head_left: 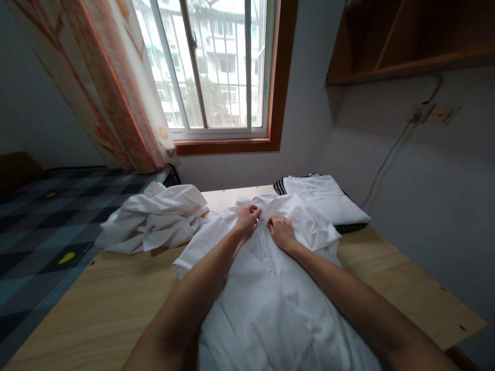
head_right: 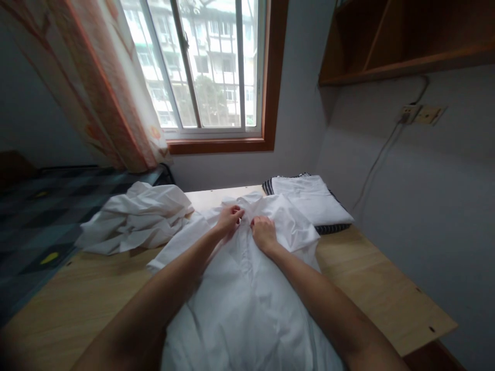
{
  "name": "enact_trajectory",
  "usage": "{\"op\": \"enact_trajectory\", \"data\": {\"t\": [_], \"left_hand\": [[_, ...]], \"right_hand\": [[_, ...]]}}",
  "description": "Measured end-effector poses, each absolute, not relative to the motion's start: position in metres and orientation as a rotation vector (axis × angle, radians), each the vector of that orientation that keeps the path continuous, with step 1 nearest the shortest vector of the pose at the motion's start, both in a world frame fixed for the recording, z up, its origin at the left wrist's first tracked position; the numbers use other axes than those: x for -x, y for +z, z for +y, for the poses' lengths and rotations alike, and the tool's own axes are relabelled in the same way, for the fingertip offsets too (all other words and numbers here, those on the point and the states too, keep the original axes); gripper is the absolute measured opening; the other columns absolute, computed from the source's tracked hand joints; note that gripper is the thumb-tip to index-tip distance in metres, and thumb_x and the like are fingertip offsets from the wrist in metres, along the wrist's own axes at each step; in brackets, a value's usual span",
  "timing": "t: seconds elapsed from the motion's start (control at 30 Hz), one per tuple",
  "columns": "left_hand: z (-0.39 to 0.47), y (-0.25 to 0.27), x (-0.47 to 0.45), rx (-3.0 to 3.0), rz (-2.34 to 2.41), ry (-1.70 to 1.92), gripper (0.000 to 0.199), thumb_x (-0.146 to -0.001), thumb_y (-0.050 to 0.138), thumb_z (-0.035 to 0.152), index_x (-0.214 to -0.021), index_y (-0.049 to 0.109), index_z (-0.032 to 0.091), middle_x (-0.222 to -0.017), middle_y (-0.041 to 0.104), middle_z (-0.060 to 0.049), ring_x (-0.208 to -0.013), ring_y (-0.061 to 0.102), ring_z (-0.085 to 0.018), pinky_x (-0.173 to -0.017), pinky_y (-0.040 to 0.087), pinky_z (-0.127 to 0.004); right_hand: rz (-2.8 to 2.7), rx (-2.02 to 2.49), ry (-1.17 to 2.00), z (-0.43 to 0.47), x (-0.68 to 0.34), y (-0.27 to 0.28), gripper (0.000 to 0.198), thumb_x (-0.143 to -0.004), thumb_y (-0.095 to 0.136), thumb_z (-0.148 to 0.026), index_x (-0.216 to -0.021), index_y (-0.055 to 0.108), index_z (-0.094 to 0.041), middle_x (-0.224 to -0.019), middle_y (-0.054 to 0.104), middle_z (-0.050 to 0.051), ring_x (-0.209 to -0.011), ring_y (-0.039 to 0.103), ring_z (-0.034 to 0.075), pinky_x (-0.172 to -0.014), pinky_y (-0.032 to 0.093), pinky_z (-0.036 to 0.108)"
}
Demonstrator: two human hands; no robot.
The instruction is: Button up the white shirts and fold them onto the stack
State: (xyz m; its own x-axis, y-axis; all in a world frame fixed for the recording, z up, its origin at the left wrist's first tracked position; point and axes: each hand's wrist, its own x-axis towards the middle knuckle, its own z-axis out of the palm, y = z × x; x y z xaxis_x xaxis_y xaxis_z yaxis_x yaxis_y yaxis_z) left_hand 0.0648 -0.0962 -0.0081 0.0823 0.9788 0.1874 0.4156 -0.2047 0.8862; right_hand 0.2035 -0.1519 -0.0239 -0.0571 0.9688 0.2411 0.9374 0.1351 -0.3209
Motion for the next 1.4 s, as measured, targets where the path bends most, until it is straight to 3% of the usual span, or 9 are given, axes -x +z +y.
{"op": "enact_trajectory", "data": {"t": [0.2,0.47,0.63,0.8,1.03,1.4], "left_hand": [[-0.114,-0.009,-0.047,-1.892,1.337,0.965,0.012,-0.063,0.071,0.022,-0.058,0.062,0.014,-0.054,0.055,0.004,-0.054,0.049,-0.011,-0.055,0.035,-0.023],[-0.105,-0.012,-0.051,-1.818,1.459,1.305,0.004,-0.066,0.068,0.016,-0.07,0.069,0.015,-0.068,0.067,-0.001,-0.064,0.058,-0.013,-0.066,0.043,-0.025],[-0.103,-0.02,-0.05,-1.795,1.388,1.302,0.005,-0.066,0.065,0.014,-0.067,0.07,0.016,-0.066,0.069,-0.001,-0.063,0.06,-0.014,-0.066,0.045,-0.025],[-0.103,-0.03,-0.043,-1.71,1.251,1.344,0.008,-0.067,0.065,0.019,-0.07,0.071,0.015,-0.068,0.069,-0.001,-0.063,0.06,-0.014,-0.064,0.045,-0.024],[-0.105,-0.03,-0.043,-1.611,1.116,1.364,0.011,-0.065,0.068,0.025,-0.068,0.07,0.015,-0.066,0.067,-0.001,-0.06,0.055,-0.012,-0.061,0.043,-0.023],[-0.119,-0.016,-0.047,-1.468,1.153,1.224,0.028,-0.062,0.074,0.037,-0.075,0.067,0.013,-0.06,0.06,0.002,-0.052,0.047,-0.008,-0.049,0.037,-0.02]], "right_hand": [[-1.957,1.78,-0.053,-0.152,-0.204,-0.024,0.016,-0.095,0.047,-0.022,-0.096,0.062,-0.016,-0.099,0.066,0.01,-0.096,0.055,0.024,-0.082,0.033,0.033],[-2.043,1.683,-0.332,-0.133,-0.202,0.0,0.021,-0.097,0.039,-0.018,-0.099,0.06,-0.015,-0.1,0.064,0.012,-0.095,0.051,0.026,-0.083,0.031,0.037],[-1.9,1.775,-0.142,-0.13,-0.194,-0.009,0.016,-0.092,0.046,-0.015,-0.094,0.061,-0.017,-0.1,0.064,0.011,-0.096,0.052,0.025,-0.081,0.033,0.036],[-1.721,1.585,0.019,-0.141,-0.184,-0.02,0.013,-0.085,0.053,-0.014,-0.09,0.064,-0.019,-0.1,0.064,0.007,-0.098,0.053,0.024,-0.085,0.034,0.035],[-1.618,1.522,0.188,-0.139,-0.178,-0.028,0.012,-0.084,0.058,-0.025,-0.083,0.068,-0.018,-0.087,0.065,0.006,-0.088,0.056,0.023,-0.082,0.038,0.035],[-1.524,1.414,0.395,-0.14,-0.181,-0.029,0.012,-0.083,0.055,-0.029,-0.082,0.062,-0.019,-0.087,0.066,0.004,-0.086,0.058,0.021,-0.083,0.04,0.034]]}}
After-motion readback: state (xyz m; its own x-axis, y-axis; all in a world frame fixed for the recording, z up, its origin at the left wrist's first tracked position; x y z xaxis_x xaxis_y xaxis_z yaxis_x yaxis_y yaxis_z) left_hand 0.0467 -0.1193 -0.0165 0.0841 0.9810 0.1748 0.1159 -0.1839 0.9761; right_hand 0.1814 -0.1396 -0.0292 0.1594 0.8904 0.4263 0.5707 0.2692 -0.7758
